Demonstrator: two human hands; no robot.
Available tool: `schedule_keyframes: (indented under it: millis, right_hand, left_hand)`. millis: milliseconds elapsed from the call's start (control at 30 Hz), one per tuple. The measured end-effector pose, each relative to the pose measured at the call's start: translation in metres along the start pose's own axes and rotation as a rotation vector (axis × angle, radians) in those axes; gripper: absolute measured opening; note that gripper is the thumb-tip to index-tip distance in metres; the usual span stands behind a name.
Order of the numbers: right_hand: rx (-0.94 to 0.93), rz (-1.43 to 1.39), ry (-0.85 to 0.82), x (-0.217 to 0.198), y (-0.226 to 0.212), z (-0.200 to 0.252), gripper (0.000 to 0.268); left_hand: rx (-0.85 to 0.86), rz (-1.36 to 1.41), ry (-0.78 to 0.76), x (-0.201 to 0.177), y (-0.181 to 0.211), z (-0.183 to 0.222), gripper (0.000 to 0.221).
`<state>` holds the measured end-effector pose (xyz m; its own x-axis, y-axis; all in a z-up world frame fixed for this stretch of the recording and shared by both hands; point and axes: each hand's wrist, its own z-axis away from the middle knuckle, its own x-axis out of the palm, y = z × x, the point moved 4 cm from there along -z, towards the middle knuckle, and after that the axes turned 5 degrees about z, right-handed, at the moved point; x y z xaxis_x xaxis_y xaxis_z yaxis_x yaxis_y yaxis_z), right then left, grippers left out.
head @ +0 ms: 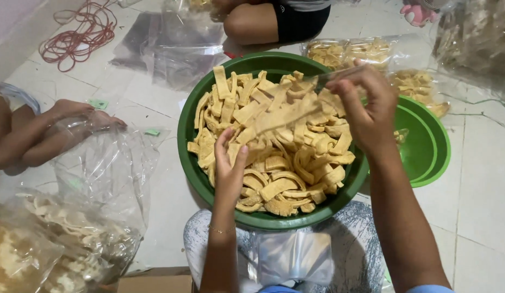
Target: The person is manually packing dried food strips from a large green basin into smaller plastic bags while sitting on the floor.
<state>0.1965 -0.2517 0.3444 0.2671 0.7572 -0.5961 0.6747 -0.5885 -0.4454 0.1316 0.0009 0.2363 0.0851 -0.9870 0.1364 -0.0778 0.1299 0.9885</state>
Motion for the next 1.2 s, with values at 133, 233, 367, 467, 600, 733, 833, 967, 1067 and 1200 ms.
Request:
schedule_keyframes:
  millis: [133, 233, 367, 467, 600, 733, 833, 967, 1067, 1200]
  right_hand:
    - [-0.076, 0.044, -0.132, 0.009, -0.042, -0.009, 0.021]
    - [-0.147, 0.065, -0.208, 0.007, -0.075, -0.017, 0.019]
    - [-0.253, -0.035, -0.338, 0.010, -0.087, -0.015, 0.018]
    - [-0.336, -0.059, -0.398, 0.017, -0.085, -0.007, 0.021]
    - [-0.366, -0.121, -0.446, 0.018, -0.099, -0.001, 0.015]
    - [-0.111, -0.094, -0.324, 0.037, -0.084, 0.018, 0.042]
    - [-0.066, 0.046, -0.607, 0.080, -0.083, 0.044, 0.045]
    - [-0.386, 0.153, -0.807, 0.133, -0.083, 0.105, 0.032]
    - [-0.404, 0.144, -0.753, 0.151, -0.057, 0.125, 0.026]
    - [-0.440, 0.166, -0.657, 0.147, -0.034, 0.121, 0.011]
  left_hand:
    - [-0.021, 0.190, -0.048, -0.002, -0.011, -0.003, 0.074]
    - [-0.110, 0.412, -0.092, -0.007, -0.023, -0.011, 0.079]
    - [-0.127, 0.639, -0.153, -0.016, -0.037, -0.017, 0.083]
    - [-0.125, 0.887, -0.185, -0.023, -0.059, -0.023, 0.094]
    - [-0.080, 0.915, -0.110, -0.034, -0.081, -0.023, 0.065]
    - [0.137, 1.060, 0.132, -0.058, -0.106, -0.022, 0.037]
    - [0.183, 1.088, 0.232, -0.067, -0.125, -0.027, 0.034]
    - [0.246, 1.070, 0.115, -0.053, -0.090, -0.026, 0.024]
    - [0.181, 1.131, 0.178, -0.055, -0.110, -0.030, 0.014]
    - [0.167, 1.096, 0.169, -0.057, -0.112, -0.031, 0.010]
